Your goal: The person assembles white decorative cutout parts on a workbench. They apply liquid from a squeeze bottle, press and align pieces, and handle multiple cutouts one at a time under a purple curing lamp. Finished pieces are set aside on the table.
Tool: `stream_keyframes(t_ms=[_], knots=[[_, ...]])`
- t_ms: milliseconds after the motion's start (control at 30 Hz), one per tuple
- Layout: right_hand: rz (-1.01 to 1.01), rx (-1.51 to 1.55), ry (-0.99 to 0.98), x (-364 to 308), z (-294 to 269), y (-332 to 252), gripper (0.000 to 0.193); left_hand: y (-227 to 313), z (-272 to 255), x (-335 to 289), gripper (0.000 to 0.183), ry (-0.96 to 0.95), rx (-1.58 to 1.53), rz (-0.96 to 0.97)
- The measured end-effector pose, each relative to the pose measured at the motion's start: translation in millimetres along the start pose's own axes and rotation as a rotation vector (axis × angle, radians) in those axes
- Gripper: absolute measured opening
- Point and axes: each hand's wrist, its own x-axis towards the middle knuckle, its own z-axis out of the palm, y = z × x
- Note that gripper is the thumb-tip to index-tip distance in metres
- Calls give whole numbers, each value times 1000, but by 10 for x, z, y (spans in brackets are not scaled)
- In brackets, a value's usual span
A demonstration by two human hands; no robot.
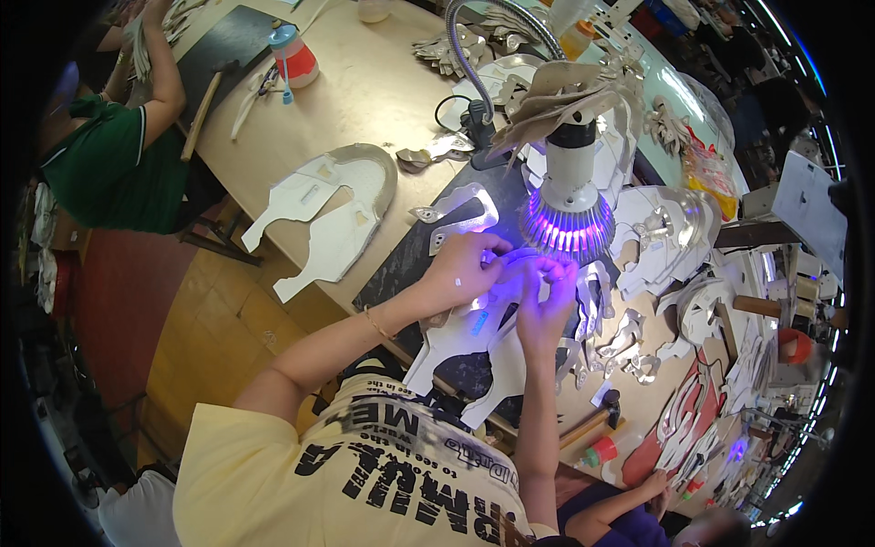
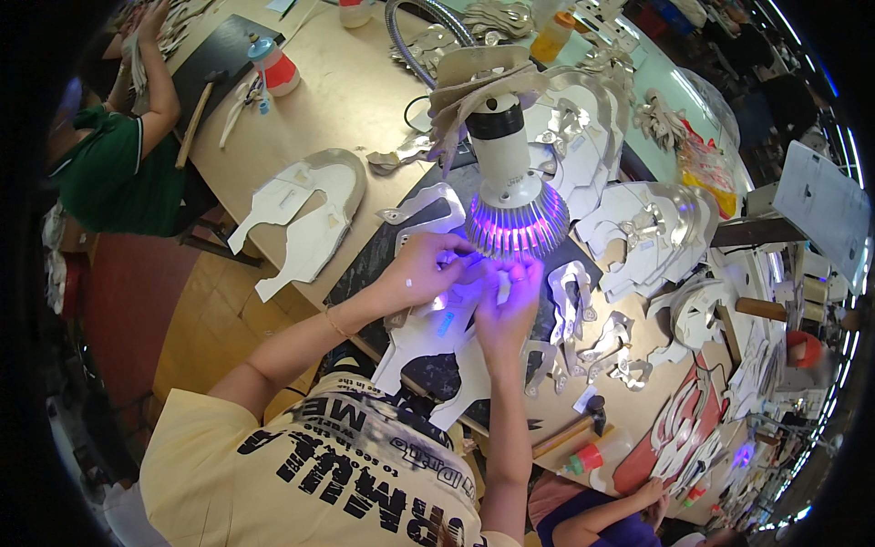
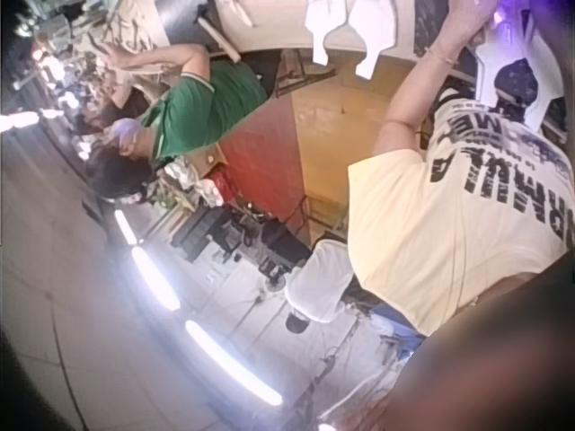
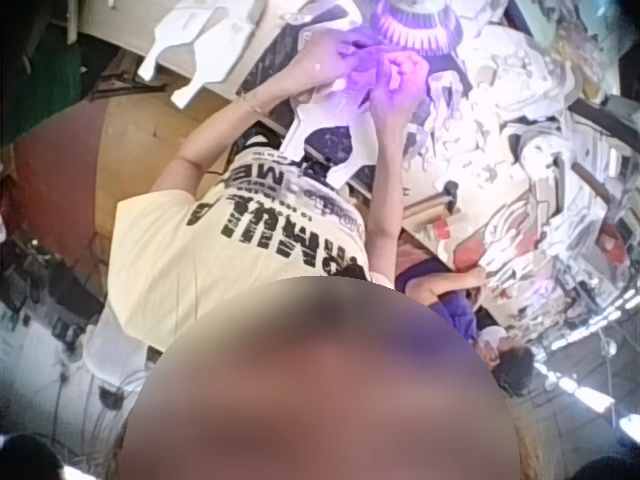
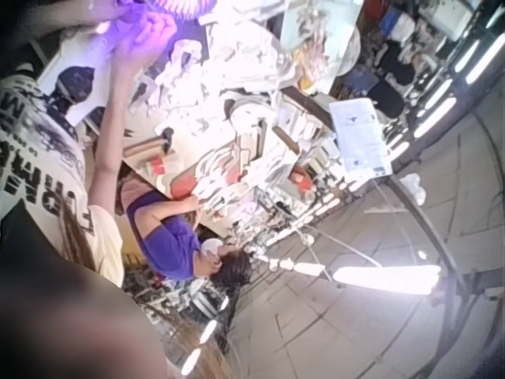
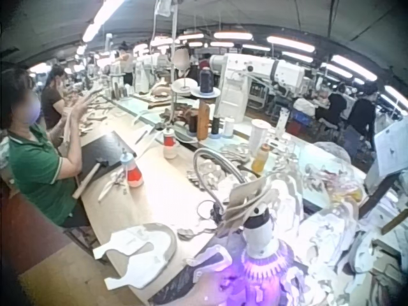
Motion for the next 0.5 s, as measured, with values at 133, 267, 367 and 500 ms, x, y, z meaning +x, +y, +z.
stream_keyframes(t_ms=[133,267,367,500], knots=[[-164,-84,31,-186,-30,-342,13,116,-20,-81,46,66,213,44],[-281,-72,-13,-340,63,-550,20,135,-76,-93,43,75,199,81],[-319,-50,-147,-419,61,-599,30,96,-112,-105,41,65,121,51],[-438,-75,-271,-554,11,-628,41,114,-243,-176,33,67,31,-18]])
